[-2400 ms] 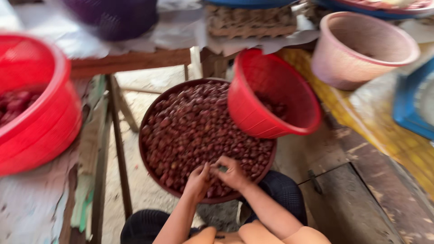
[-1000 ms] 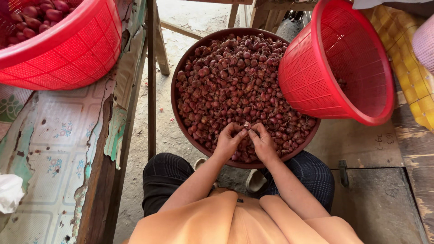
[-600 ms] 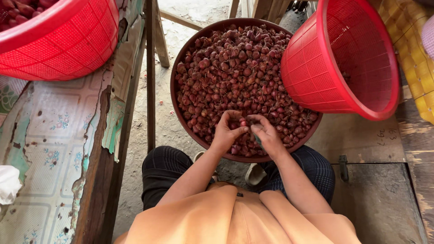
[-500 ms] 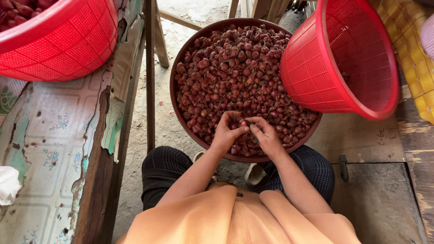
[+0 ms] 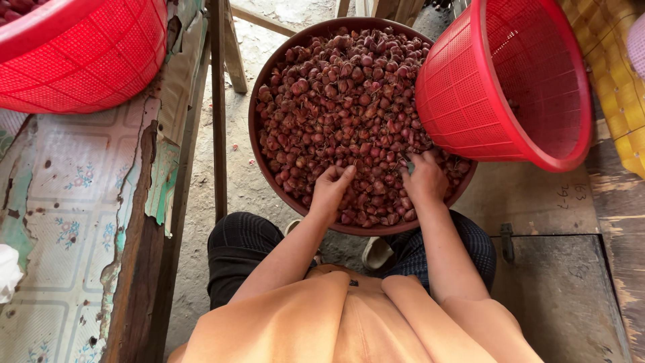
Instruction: The person sits with a large basin of unpeeled shallots between their legs and peels them one at a time, using a small green scraping tool to trim and remove the outer skin and root ends, dropping the peeled shallots into a red basket beside them.
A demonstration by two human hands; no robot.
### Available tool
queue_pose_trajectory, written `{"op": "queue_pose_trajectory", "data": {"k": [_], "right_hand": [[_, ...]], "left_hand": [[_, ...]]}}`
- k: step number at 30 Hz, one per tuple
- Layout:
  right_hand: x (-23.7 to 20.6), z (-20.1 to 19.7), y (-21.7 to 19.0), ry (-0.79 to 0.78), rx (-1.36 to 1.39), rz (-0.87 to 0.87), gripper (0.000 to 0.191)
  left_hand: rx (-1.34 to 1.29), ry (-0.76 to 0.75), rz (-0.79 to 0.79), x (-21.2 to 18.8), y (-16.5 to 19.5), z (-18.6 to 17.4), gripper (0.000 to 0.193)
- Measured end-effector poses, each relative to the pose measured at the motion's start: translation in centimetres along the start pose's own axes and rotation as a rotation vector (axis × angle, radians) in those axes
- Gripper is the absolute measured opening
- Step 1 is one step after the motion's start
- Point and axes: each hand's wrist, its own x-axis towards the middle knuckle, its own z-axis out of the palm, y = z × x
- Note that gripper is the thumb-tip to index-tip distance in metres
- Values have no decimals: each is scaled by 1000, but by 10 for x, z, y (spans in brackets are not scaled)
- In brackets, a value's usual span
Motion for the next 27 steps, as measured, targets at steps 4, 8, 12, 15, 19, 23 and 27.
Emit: {"op": "queue_pose_trajectory", "data": {"k": [4, 8, 12, 15, 19, 23, 27], "right_hand": [[-3, -6, -2, 63, 47, -36, 26], [-18, -7, -18, -16, 854, -14, 20], [-35, -1, -35, -5, 886, -290, 16], [-40, -1, -42, -66, 841, -217, 19], [-39, -5, -47, -245, 1050, 18, 26], [-39, -3, -47, -216, 1096, -65, 35], [-40, 7, -41, -253, 1165, 0, 27]], "left_hand": [[207, -27, 225, 6, -7, 5, 27], [201, -182, 246, 8, -9, 22, 34], [249, -171, 176, 3, 2, 32, 34], [299, -152, -105, -6, 12, 27, 35], [159, -190, 46, -12, 18, 24, 32], [43, -198, 117, -10, 16, 29, 29], [-87, -275, 90, -9, 11, 28, 28]]}}
